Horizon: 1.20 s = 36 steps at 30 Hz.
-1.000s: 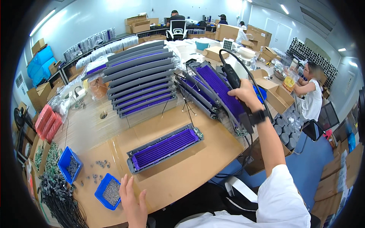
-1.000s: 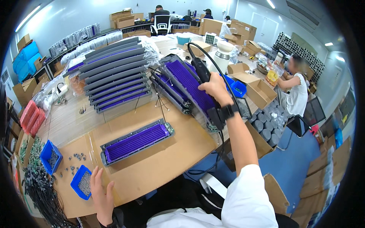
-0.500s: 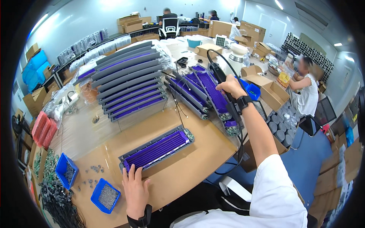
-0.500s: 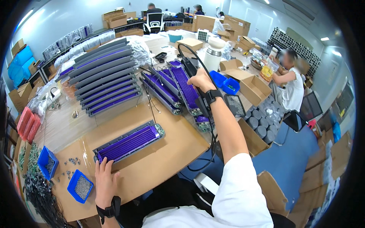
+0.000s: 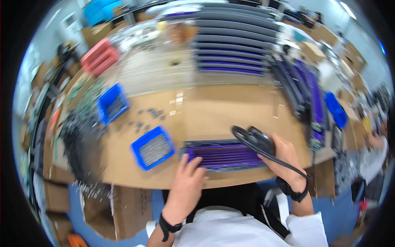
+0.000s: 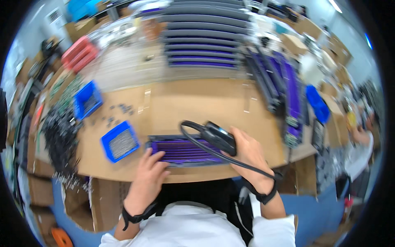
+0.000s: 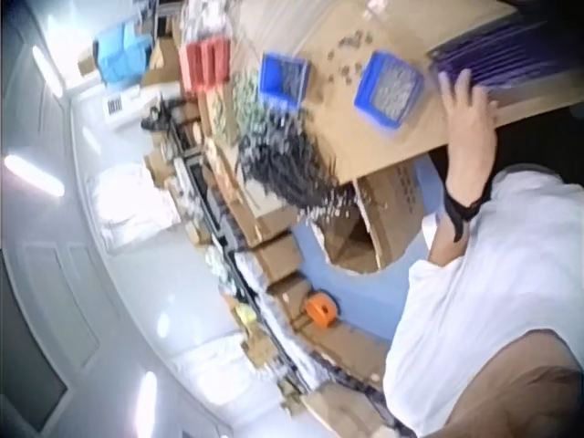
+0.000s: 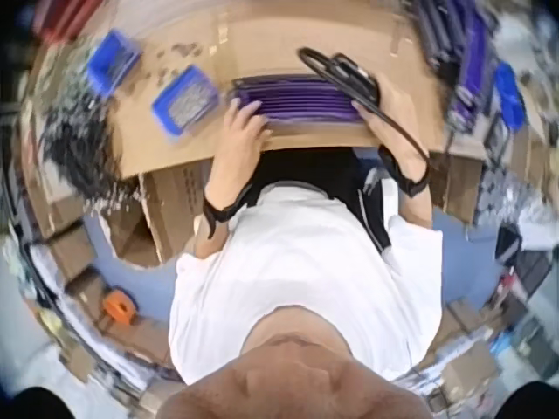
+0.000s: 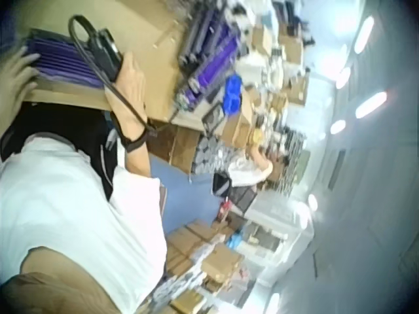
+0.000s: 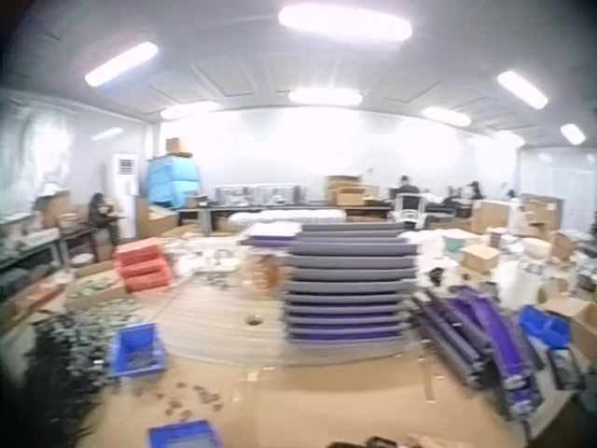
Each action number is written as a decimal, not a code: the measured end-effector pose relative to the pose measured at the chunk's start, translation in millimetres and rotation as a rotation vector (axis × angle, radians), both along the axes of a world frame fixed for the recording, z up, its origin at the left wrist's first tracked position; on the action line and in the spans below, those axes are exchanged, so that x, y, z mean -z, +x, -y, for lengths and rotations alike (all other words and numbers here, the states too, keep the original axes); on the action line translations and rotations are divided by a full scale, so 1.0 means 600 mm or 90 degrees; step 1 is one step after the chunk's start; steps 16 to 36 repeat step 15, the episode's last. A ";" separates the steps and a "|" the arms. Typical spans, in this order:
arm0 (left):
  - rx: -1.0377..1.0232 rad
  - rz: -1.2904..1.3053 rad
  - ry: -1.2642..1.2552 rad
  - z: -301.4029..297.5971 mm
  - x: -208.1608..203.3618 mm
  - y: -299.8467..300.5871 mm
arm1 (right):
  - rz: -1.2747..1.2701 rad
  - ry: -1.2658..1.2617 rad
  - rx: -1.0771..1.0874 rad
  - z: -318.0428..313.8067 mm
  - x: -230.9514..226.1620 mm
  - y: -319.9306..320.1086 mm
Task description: The person uses a power screwdriver to fasten screws into purple electronic components on a workbench. They repeatedly pick up screws from a blue bin, align them with the component, and drive them in before moving the finished unit aside.
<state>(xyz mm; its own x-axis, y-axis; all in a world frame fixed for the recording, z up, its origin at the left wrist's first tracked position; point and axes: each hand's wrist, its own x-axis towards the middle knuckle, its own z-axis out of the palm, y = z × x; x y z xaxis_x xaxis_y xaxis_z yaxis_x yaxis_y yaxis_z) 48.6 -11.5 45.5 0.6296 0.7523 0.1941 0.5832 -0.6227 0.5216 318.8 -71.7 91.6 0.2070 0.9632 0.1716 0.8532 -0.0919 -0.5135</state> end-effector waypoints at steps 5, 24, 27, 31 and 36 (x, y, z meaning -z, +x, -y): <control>0.008 0.088 -0.054 0.014 -0.017 -0.065 | 0.071 -0.050 -0.005 -0.007 0.034 -0.052; -0.465 -0.029 0.211 -0.188 -0.027 -0.336 | 0.039 -0.110 0.063 -0.023 0.036 -0.061; -0.465 -0.029 0.211 -0.188 -0.027 -0.336 | 0.039 -0.110 0.063 -0.023 0.036 -0.061; -0.465 -0.029 0.211 -0.188 -0.027 -0.336 | 0.039 -0.110 0.063 -0.023 0.036 -0.061; -0.465 -0.029 0.211 -0.188 -0.027 -0.336 | 0.039 -0.110 0.063 -0.023 0.036 -0.061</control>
